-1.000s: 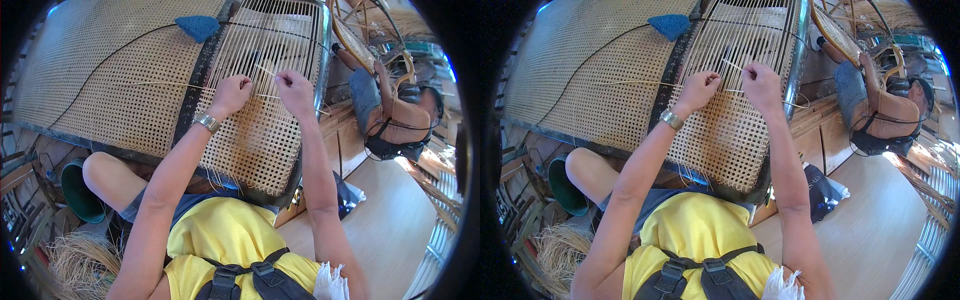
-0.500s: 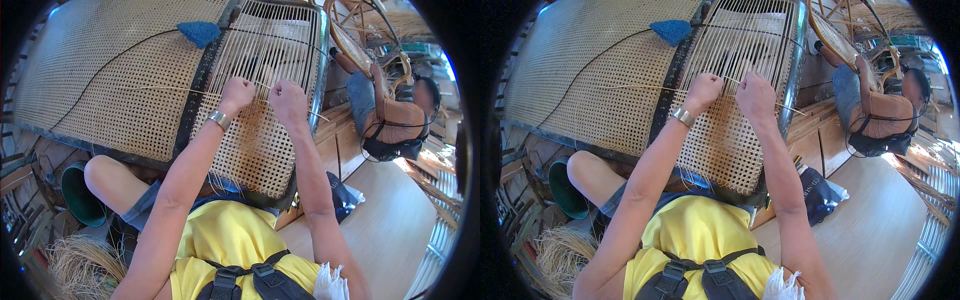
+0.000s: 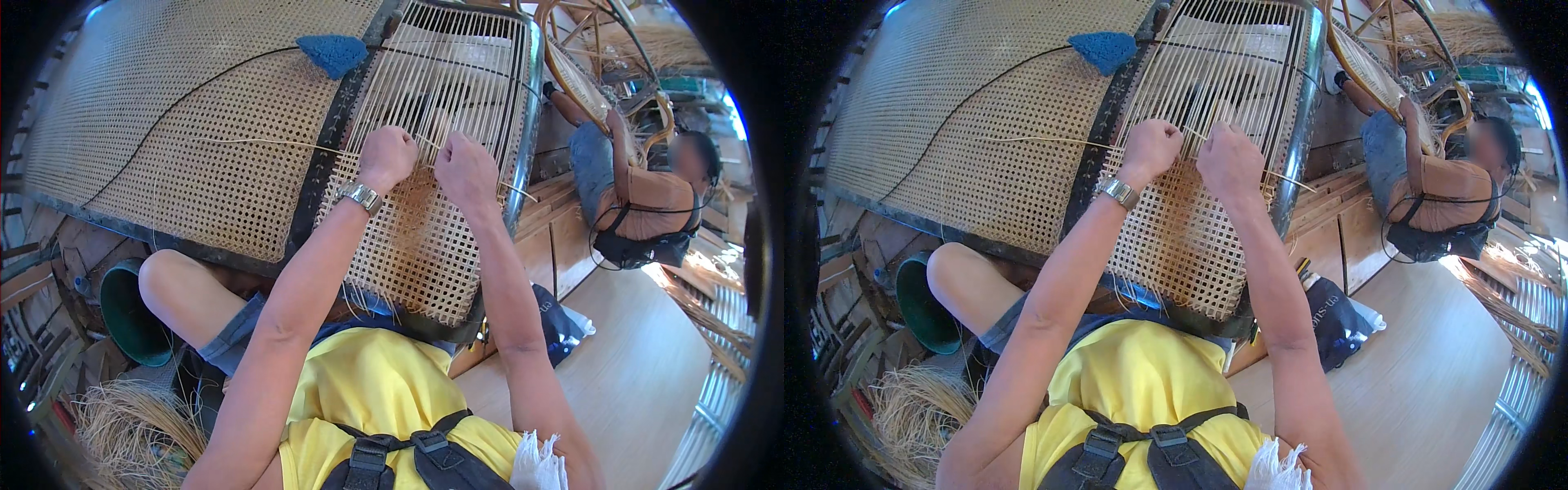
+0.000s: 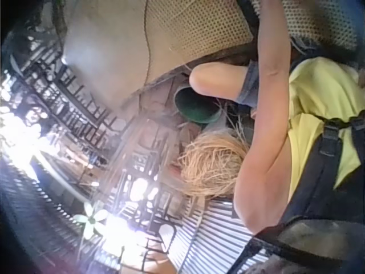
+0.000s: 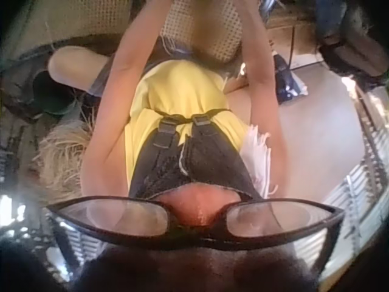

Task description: Weaving a cane or rattan pattern into a furniture frame.

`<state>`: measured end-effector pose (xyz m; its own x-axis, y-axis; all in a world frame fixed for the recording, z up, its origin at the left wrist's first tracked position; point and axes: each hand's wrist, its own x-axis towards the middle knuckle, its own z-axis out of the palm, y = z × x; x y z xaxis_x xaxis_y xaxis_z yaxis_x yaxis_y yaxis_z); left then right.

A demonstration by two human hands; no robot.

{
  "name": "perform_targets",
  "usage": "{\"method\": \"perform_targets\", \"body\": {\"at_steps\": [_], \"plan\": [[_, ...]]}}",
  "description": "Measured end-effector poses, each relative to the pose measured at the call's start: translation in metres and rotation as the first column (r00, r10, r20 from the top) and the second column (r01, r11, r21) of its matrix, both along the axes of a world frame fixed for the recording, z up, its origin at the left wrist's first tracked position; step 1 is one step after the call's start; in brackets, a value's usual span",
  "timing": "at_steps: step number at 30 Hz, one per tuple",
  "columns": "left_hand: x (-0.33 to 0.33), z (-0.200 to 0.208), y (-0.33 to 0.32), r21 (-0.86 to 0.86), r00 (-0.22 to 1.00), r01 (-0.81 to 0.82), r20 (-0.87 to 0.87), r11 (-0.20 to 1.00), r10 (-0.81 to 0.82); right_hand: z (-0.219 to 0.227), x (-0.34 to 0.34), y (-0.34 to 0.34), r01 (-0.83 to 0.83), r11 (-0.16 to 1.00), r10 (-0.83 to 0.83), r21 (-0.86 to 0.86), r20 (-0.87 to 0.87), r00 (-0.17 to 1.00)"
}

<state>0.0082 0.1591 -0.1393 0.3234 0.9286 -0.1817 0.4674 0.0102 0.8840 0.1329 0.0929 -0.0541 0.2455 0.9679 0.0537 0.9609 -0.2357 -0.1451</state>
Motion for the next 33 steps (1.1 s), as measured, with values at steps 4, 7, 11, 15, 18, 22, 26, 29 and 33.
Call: {"method": "perform_targets", "body": {"at_steps": [4, 7, 11, 15, 18, 22, 26, 29, 33], "plan": [[-0.006, -0.010, 0.003, -0.205, 0.993, 0.054, 0.113, 0.977, -0.031, 0.004, 0.000, -0.002, -0.037, 0.999, 0.037, -0.001, -0.063, 0.997], [-0.010, -0.012, 0.002, -0.450, 0.933, 0.071, 0.345, 0.890, 0.100, 0.004, 0.000, -0.002, -0.045, 0.999, 0.044, -0.026, -0.042, 0.998], [-0.009, 0.001, 0.000, -0.319, 0.969, 0.048, 0.245, 0.947, 0.033, -0.004, -0.008, 0.000, 0.011, 1.000, -0.011, -0.004, 0.007, 1.000], [-0.008, -0.012, 0.000, -0.029, 0.999, -0.045, -0.001, 0.999, 0.045, -0.005, -0.008, -0.001, -0.034, 0.999, 0.035, 0.022, -0.024, 0.999], [-0.005, -0.012, 0.003, 0.002, 0.999, -0.018, -0.036, 1.000, 0.018, -0.005, -0.006, -0.003, -0.037, 0.998, 0.039, 0.052, -0.041, 0.998], [-0.015, -0.019, 0.008, -0.349, 0.973, 0.022, 0.223, 0.937, 0.060, -0.005, -0.002, -0.004, -0.052, 0.997, 0.055, 0.053, -0.061, 0.997], [-0.016, -0.013, 0.002, -0.470, 0.909, 0.031, 0.380, 0.882, 0.171, -0.009, -0.004, -0.002, -0.036, 0.998, 0.038, 0.045, -0.056, 0.998], [-0.013, -0.013, 0.000, -0.223, 0.970, -0.093, 0.199, 0.970, 0.139, -0.012, -0.009, 0.000, -0.046, 0.999, 0.046, 0.004, -0.052, 0.998], [-0.011, -0.014, 0.000, 0.090, 0.993, -0.051, -0.102, 0.995, 0.060, -0.010, -0.005, -0.002, -0.049, 0.995, 0.057, 0.085, -0.091, 0.994]]}}
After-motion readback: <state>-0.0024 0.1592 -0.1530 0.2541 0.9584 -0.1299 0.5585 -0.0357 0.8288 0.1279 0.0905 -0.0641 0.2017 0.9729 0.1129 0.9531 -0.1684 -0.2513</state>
